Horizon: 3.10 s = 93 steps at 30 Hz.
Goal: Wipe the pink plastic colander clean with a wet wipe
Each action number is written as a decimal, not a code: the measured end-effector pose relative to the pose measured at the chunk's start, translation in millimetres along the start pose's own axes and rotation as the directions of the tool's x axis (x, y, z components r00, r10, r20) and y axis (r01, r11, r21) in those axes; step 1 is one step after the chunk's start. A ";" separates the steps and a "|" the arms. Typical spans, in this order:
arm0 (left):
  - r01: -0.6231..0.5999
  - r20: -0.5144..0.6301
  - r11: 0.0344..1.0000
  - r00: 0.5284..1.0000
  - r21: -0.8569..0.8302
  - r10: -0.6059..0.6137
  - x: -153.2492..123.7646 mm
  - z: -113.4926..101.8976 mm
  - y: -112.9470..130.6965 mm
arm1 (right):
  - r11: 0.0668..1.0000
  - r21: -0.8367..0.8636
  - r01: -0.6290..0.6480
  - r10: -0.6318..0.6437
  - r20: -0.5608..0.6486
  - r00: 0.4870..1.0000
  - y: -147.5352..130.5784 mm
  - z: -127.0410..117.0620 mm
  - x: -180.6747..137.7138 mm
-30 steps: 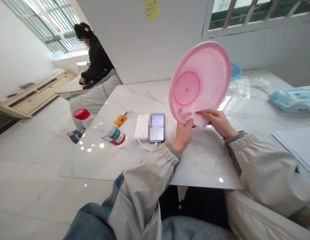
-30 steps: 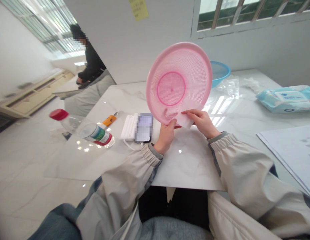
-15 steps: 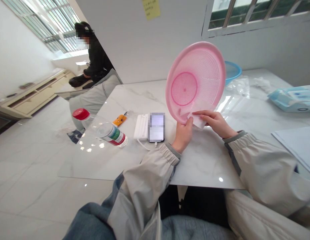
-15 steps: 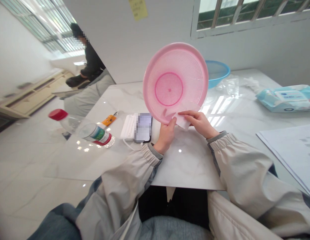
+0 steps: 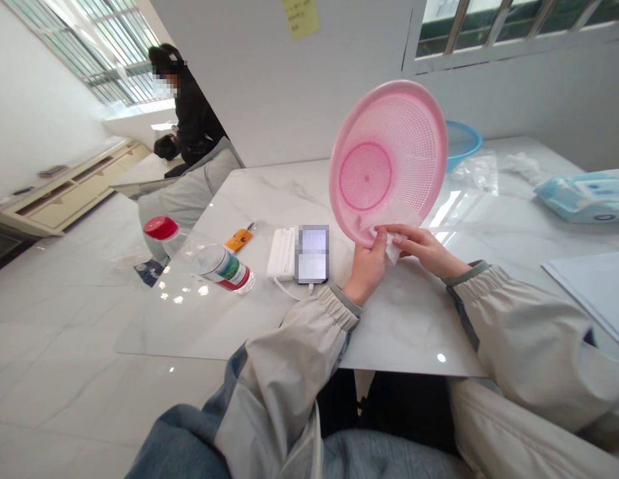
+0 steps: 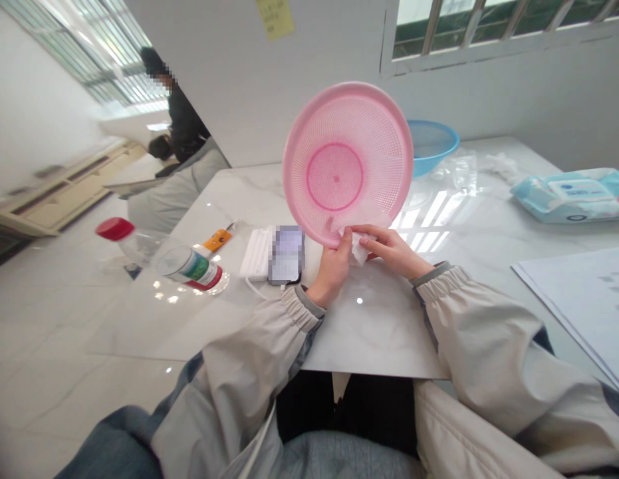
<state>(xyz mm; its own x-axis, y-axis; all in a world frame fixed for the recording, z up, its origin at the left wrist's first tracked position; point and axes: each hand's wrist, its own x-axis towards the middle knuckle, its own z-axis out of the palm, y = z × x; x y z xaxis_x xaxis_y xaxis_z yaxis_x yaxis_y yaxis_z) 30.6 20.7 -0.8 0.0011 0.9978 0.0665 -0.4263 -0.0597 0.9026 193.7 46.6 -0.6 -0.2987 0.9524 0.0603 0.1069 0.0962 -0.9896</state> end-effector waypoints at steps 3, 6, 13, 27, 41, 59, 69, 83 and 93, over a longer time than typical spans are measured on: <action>-0.025 -0.006 1.000 1.000 0.010 0.025 0.4 -0.6 -1.0 | 1.000 -0.008 0.008 -0.008 0.009 1.000 -0.9 0.1 -0.5; -0.032 -0.056 0.998 0.998 0.063 0.035 1.2 -2.7 -3.0 | 0.999 -0.027 0.030 -0.030 0.005 1.000 -3.5 1.4 -1.7; -0.029 -0.166 0.988 0.985 0.154 0.055 -1.0 -4.5 1.2 | 0.999 0.044 0.024 -0.022 -0.045 0.999 -5.9 4.8 -1.4; -0.035 -0.130 0.986 0.990 0.161 0.056 -0.1 -6.7 0.1 | 0.989 0.147 0.014 0.026 -0.267 0.963 5.0 -6.6 8.5; -0.081 -0.024 0.974 0.996 0.211 0.088 -0.7 -6.0 1.2 | 0.945 0.323 0.045 0.089 -0.388 0.918 10.2 -9.4 13.5; 0.097 0.121 0.954 0.983 0.284 -0.136 -2.4 -7.9 1.4 | 0.990 0.106 0.088 -0.016 -0.545 0.838 16.6 -16.5 16.5; 0.046 0.075 0.943 0.994 0.331 -0.075 -2.5 -9.7 4.3 | 0.995 0.027 0.100 -0.062 -0.622 0.780 7.3 -12.2 12.5; 0.006 -0.095 0.972 0.995 0.236 0.017 2.3 -11.0 8.7 | 0.974 -0.191 0.119 -0.212 -0.606 0.767 9.7 -12.1 10.8; 0.055 0.280 0.977 0.953 0.205 -0.112 -13.2 -3.2 12.4 | 0.984 -0.167 0.053 -0.147 -0.621 0.770 5.6 -10.8 9.5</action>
<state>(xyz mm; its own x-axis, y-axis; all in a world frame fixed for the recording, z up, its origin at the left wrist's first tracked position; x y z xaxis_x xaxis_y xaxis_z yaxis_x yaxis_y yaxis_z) 22.4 6.9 8.2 0.3023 0.9498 0.0813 -0.2308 -0.0098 0.9729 201.6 59.3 -4.2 0.3433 0.8986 0.2732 0.2478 0.1939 -0.9492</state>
